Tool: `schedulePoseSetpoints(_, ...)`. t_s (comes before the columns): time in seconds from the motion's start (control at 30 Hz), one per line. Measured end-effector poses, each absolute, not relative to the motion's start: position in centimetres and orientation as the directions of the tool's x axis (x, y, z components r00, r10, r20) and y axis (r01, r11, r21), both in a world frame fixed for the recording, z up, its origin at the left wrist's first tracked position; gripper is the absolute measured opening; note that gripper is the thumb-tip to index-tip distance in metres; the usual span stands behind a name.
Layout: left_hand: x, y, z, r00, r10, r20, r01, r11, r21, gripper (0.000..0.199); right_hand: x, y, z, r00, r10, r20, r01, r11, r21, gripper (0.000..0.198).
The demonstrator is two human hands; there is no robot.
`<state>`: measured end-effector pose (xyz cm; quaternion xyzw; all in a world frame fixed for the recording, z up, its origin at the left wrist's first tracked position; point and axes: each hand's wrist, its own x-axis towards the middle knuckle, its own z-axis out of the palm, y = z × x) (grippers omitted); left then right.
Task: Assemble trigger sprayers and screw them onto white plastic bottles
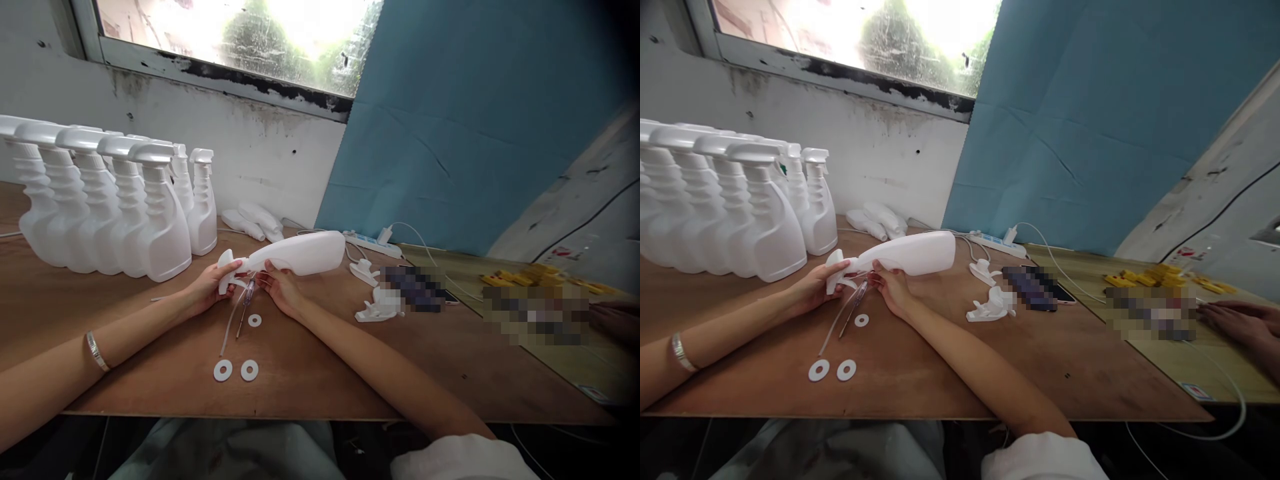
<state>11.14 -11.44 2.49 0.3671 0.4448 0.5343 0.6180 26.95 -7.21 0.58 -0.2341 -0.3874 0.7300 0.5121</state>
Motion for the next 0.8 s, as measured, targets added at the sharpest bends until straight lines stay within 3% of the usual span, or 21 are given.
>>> schedulePoseSetpoints(0.1, 11.33, -11.63, 2.65, 0.040, 0.993, -0.115, -0.325, 0.122, 0.938, 0.033, 26.93, -7.24, 0.63, -0.368, 0.928, 0.058, -0.562, -0.172, -0.809, 0.034)
schedulePoseSetpoints(0.43, 11.12, -11.01, 2.65, 0.090, 0.961, -0.260, -0.424, 0.273, 0.863, 0.027, 26.85, -7.67, 0.62, -0.345, 0.935, 0.079, -0.546, -0.131, -0.827, 0.030)
schedulePoseSetpoints(0.63, 11.13, -11.34, 2.92, 0.105, 0.984, -0.144, -0.449, 0.176, 0.876, 0.022, 26.74, -7.94, 0.63, -0.335, 0.938, 0.083, -0.555, -0.126, -0.823, 0.029)
schedulePoseSetpoints(0.8, 10.95, -11.47, 2.78, 0.112, 0.992, -0.054, -0.346, 0.090, 0.934, 0.029, 26.75, -7.94, 0.67, -0.339, 0.937, 0.081, -0.556, -0.130, -0.821, 0.031)
